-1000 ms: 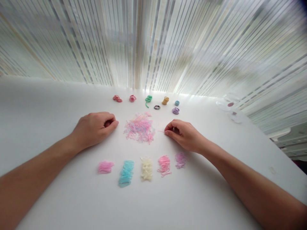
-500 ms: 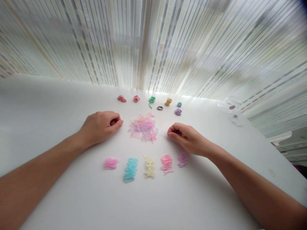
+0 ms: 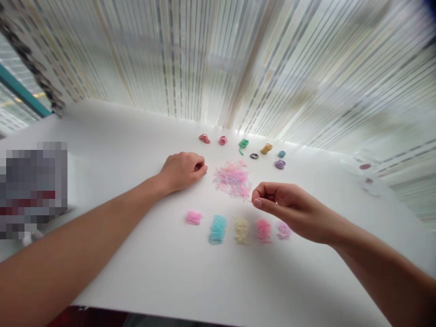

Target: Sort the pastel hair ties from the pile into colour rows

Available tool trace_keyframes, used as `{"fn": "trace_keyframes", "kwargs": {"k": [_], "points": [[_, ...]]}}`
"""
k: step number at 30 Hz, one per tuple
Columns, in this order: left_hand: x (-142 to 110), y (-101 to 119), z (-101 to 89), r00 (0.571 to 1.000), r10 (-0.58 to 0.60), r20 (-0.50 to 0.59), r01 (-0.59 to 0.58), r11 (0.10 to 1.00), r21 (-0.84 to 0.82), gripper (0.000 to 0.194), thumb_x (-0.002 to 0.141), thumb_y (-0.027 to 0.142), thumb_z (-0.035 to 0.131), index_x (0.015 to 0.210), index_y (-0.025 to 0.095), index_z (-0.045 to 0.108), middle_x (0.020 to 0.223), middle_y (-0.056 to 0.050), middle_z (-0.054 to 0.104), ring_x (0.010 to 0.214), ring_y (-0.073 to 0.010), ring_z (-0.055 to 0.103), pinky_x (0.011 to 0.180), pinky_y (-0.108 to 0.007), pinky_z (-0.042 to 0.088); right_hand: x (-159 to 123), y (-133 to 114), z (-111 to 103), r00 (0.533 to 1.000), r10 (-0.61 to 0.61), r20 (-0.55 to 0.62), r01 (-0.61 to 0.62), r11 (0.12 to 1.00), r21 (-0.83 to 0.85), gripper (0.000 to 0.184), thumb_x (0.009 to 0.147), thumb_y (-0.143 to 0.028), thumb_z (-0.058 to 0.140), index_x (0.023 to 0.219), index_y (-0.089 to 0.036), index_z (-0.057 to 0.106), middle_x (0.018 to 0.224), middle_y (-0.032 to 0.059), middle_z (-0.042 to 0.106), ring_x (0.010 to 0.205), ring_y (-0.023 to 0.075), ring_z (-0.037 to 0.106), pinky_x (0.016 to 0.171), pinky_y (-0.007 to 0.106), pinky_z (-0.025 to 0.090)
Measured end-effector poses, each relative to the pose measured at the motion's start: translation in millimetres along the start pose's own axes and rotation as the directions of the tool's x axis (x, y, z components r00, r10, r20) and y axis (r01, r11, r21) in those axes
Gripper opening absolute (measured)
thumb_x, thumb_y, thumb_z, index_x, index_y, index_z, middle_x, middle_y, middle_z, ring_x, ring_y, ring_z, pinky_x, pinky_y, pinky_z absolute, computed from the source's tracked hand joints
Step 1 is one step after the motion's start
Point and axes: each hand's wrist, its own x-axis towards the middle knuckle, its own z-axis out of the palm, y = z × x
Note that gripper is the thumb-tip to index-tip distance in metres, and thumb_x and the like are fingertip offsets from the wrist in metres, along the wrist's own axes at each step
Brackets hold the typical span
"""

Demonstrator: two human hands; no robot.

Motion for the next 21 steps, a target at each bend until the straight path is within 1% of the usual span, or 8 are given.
{"fn": "trace_keyframes", "kwargs": {"k": [3, 5, 8, 10, 12, 14, 17, 21], "points": [[0, 2, 1.2, 1.0, 0.001, 0.003, -0.001, 1.0, -0.014, 0.028, 0.098, 0.037, 0.054, 0.076, 0.021, 0.055, 0.094, -0.005, 0.078, 0.082, -0.0212, 0.063, 0.069, -0.036, 0.031, 2, -11, 14, 1.0, -0.023, 0.006, 0.024, 0.996, -0.08, 0.038, 0.109, -0.055, 0.062, 0.088, -0.023, 0.064, 0.076, -0.0019, 0.055, 0.062, 0.0129, 0.041, 0.053, 0.028, 0.032], [0, 2, 2.6, 1.0, 0.007, -0.006, -0.007, 1.0, -0.024, 0.026, 0.099, 0.037, 0.055, 0.078, 0.021, 0.061, 0.097, -0.005, 0.08, 0.084, -0.0215, 0.065, 0.069, -0.036, 0.031, 6, -18, 25, 0.998, -0.07, -0.001, 0.069, 0.985, -0.157, 0.032, 0.11, -0.046, 0.06, 0.089, -0.023, 0.064, 0.077, -0.0007, 0.059, 0.063, 0.014, 0.046, 0.053, 0.028, 0.034], [0, 1, 4.7, 1.0, 0.015, -0.018, -0.016, 0.999, -0.039, 0.026, 0.099, 0.037, 0.056, 0.081, 0.022, 0.067, 0.099, -0.005, 0.081, 0.085, -0.0219, 0.067, 0.07, -0.037, 0.032, 16, -24, 44, 0.979, -0.203, 0.006, 0.196, 0.939, -0.282, 0.022, 0.11, -0.032, 0.059, 0.091, -0.023, 0.065, 0.084, 0.0021, 0.066, 0.072, 0.0167, 0.056, 0.061, 0.029, 0.041], [0, 0, 5.6, 1.0, 0.019, -0.023, -0.02, 0.999, -0.046, 0.027, 0.099, 0.038, 0.056, 0.083, 0.022, 0.071, 0.1, -0.005, 0.082, 0.086, -0.0223, 0.068, 0.071, -0.037, 0.033, 23, -24, 55, 0.956, -0.292, 0.033, 0.285, 0.895, -0.342, 0.019, 0.111, -0.025, 0.059, 0.093, -0.023, 0.065, 0.09, 0.0038, 0.07, 0.079, 0.0179, 0.06, 0.069, 0.03, 0.045], [0, 0, 6.2, 0.999, 0.017, -0.03, -0.018, 0.999, -0.048, 0.028, 0.099, 0.039, 0.056, 0.085, 0.022, 0.073, 0.101, -0.006, 0.082, 0.086, -0.0232, 0.068, 0.072, -0.038, 0.036, 30, -24, 64, 0.934, -0.349, 0.073, 0.349, 0.852, -0.39, 0.016, 0.111, -0.02, 0.058, 0.097, -0.022, 0.065, 0.096, 0.0052, 0.072, 0.084, 0.0187, 0.062, 0.075, 0.032, 0.046], [-1, 0, 6.3, 0.999, 0.019, -0.036, -0.021, 0.999, -0.05, 0.03, 0.099, 0.039, 0.055, 0.086, 0.022, 0.075, 0.101, -0.006, 0.083, 0.086, -0.0241, 0.069, 0.072, -0.039, 0.038, 35, -24, 71, 0.918, -0.377, 0.12, 0.39, 0.81, -0.438, 0.015, 0.111, -0.017, 0.057, 0.099, -0.021, 0.065, 0.099, 0.0065, 0.073, 0.087, 0.0197, 0.064, 0.079, 0.034, 0.047], [-1, 0, 6.2, 0.999, 0.029, -0.043, -0.032, 0.997, -0.064, 0.031, 0.1, 0.039, 0.055, 0.087, 0.022, 0.077, 0.101, -0.007, 0.083, 0.086, -0.0243, 0.071, 0.074, -0.039, 0.042, 39, -24, 77, 0.902, -0.39, 0.183, 0.427, 0.747, -0.509, 0.017, 0.111, -0.013, 0.055, 0.099, -0.02, 0.064, 0.101, 0.0077, 0.074, 0.087, 0.0208, 0.064, 0.081, 0.036, 0.045], [-1, 0, 6.1, 0.998, 0.036, -0.044, -0.039, 0.997, -0.072, 0.03, 0.101, 0.038, 0.056, 0.089, 0.021, 0.077, 0.102, -0.008, 0.084, 0.089, -0.0241, 0.072, 0.077, -0.038, 0.045, 41, -25, 80, 0.894, -0.388, 0.225, 0.445, 0.705, -0.552, 0.017, 0.112, -0.013, 0.055, 0.101, -0.02, 0.065, 0.103, 0.0083, 0.075, 0.085, 0.0212, 0.064, 0.082, 0.037, 0.043]]}}
